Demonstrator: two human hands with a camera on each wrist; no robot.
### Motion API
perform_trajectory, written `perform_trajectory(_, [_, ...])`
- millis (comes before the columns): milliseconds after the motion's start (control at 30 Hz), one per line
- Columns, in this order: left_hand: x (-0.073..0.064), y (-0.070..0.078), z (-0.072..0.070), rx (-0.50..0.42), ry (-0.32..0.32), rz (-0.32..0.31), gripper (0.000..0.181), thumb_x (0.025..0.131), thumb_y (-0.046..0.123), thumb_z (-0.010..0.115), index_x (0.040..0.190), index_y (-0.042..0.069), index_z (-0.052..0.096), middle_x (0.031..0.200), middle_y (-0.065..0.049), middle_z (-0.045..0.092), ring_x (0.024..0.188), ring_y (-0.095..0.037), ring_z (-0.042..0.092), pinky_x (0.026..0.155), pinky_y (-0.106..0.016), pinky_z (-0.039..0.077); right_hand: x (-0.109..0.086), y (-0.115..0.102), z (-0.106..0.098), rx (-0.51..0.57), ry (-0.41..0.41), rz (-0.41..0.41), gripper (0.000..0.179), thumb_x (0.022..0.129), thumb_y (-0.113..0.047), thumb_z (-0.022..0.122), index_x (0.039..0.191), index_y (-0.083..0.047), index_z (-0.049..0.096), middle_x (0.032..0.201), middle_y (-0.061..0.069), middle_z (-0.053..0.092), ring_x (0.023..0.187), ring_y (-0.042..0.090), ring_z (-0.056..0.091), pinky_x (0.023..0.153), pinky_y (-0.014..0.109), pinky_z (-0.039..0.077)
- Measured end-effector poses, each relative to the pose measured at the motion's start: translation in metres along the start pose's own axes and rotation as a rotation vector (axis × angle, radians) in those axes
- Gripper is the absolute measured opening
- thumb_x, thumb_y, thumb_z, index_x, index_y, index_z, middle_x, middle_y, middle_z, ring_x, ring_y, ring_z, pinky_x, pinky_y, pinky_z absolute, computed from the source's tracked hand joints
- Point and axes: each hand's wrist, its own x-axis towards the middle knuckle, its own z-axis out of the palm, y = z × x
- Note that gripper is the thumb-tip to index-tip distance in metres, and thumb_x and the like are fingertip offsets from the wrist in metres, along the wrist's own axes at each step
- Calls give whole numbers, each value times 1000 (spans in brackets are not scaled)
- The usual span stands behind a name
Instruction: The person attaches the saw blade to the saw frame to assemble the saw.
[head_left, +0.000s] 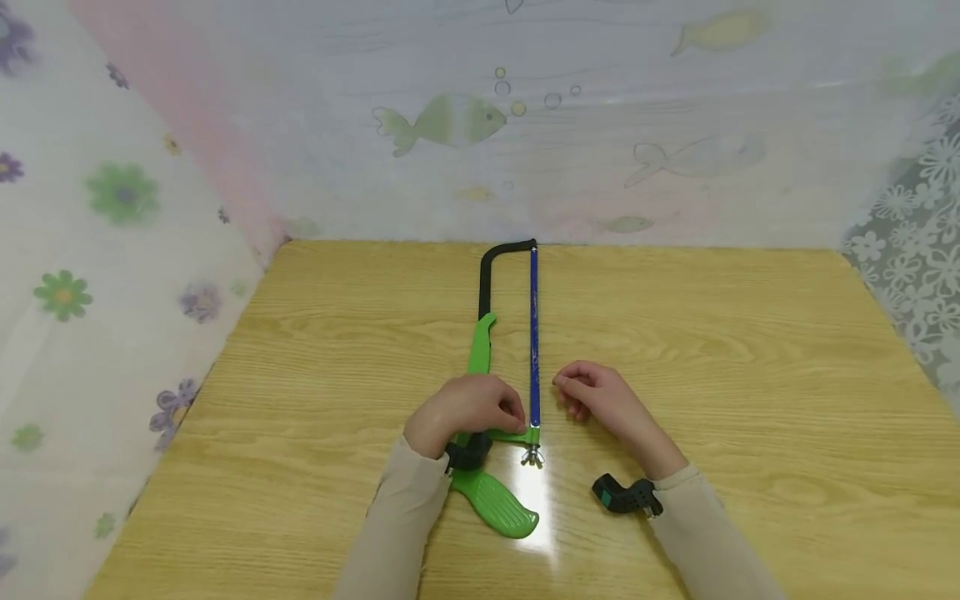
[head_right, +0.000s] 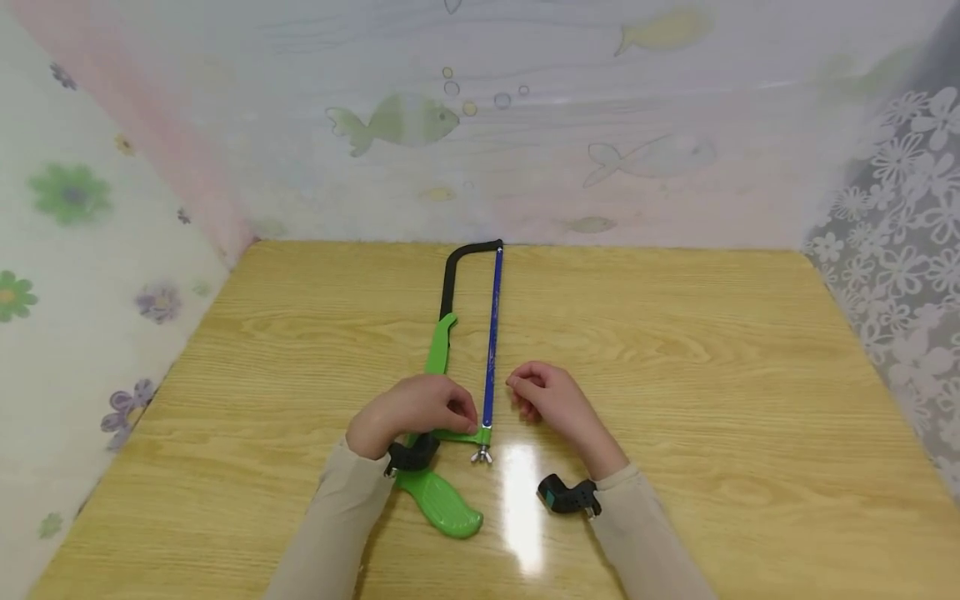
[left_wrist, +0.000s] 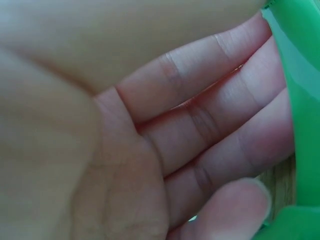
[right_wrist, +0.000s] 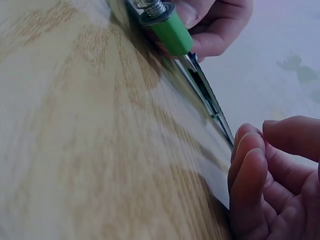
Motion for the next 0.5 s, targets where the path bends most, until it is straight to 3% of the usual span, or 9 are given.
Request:
perform_trajectory(233, [-1, 0, -2, -4, 4, 5, 7, 78, 38, 65, 75, 31, 65, 74, 19, 57, 67, -4, 51, 63, -25, 40, -7, -15, 2, -35, -25, 12, 23, 93, -17, 48, 100, 3, 58, 80, 18, 56, 63, 24, 51, 58, 34, 45])
perform_trajectory(500, [0, -1, 1, 15, -6, 0, 7, 78, 38, 65, 75, 32, 64, 73, 19, 57, 67, -4, 51, 63, -24, 40, -8, 14, 6, -85, -85, 12, 27, 90, -31, 52, 94, -4, 59, 72, 10, 57, 57, 22, 54, 53, 33, 45])
